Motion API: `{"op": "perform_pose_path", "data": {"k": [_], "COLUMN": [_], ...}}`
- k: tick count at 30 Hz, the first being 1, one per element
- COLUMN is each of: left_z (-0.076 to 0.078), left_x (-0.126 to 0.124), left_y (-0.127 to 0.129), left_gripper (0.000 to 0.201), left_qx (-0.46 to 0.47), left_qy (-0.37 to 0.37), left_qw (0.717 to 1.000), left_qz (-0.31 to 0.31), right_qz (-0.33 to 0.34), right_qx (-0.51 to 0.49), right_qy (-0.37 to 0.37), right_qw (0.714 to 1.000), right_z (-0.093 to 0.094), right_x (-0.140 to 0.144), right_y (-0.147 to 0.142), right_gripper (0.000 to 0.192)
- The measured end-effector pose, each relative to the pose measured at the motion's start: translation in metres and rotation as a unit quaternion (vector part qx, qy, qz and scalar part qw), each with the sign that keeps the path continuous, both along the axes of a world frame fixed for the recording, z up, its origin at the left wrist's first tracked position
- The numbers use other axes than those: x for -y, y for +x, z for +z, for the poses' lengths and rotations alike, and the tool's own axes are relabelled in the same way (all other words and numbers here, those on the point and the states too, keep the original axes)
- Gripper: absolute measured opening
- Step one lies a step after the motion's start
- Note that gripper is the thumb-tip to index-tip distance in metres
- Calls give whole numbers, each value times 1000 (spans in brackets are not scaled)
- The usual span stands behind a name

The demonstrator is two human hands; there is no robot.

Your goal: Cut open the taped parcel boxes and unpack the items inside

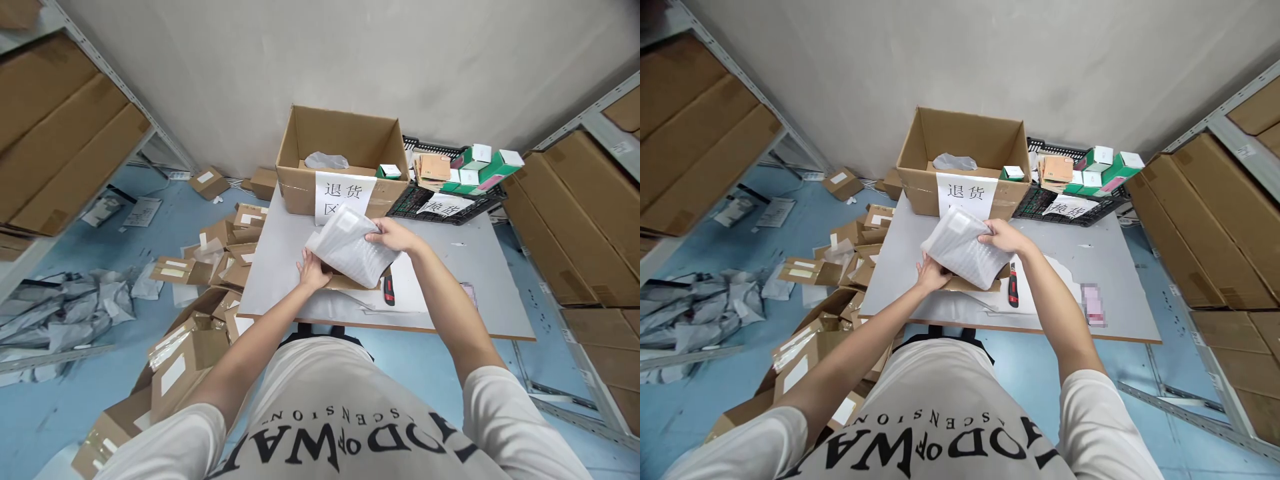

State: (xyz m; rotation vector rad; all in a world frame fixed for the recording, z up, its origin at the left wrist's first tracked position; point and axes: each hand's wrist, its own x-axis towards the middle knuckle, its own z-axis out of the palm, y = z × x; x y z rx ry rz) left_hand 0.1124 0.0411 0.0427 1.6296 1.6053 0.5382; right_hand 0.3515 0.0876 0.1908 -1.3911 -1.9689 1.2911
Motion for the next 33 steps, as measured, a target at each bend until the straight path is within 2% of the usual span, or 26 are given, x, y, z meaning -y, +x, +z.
{"op": "perform_pose_path", "data": {"k": [2,3,5,6,8,10,13,15,18,22,25,27,30,33], "left_z": [8,15,34,47,77,107,141,151,150,130,114,106,95,86], "left_x": [7,12,26,32,44,50,52,52,54,61,62,61,58,58], "left_y": [-4,-7,-9,-8,-3,7,18,19,13,3,-5,-10,-14,-12], "left_gripper": [75,69,56,54,58,61,59,63,65,55,50,47,45,44], "left_qx": [103,176,334,406,514,561,587,591,576,545,523,512,511,522], "left_qy": [30,38,44,51,49,23,-31,-88,-172,-245,-287,-317,-339,-332], "left_qw": [993,980,931,900,852,827,808,802,799,802,802,798,790,786], "left_qz": [50,85,141,148,90,25,24,27,19,25,24,16,6,4], "right_qz": [-42,-63,-101,-119,-147,-155,-152,-168,-204,-226,-269,-297,-280,-269], "right_qx": [-57,-89,-144,-166,-194,-214,-256,-285,-311,-279,-246,-296,-389,-407], "right_qy": [-20,-26,-28,-23,-7,12,23,20,12,29,35,-14,-123,-160], "right_qw": [997,994,984,979,970,965,954,944,928,933,930,908,869,858], "right_z": [11,18,32,39,52,61,61,51,26,-11,-32,-42,-51,-56], "right_x": [8,13,24,30,43,55,69,77,89,109,123,130,140,149], "right_y": [-2,-2,-4,-5,-10,-19,-35,-43,-50,-44,-33,-28,-28,-36], "right_gripper": [26,28,32,33,33,32,32,33,37,46,49,51,48,41]}}
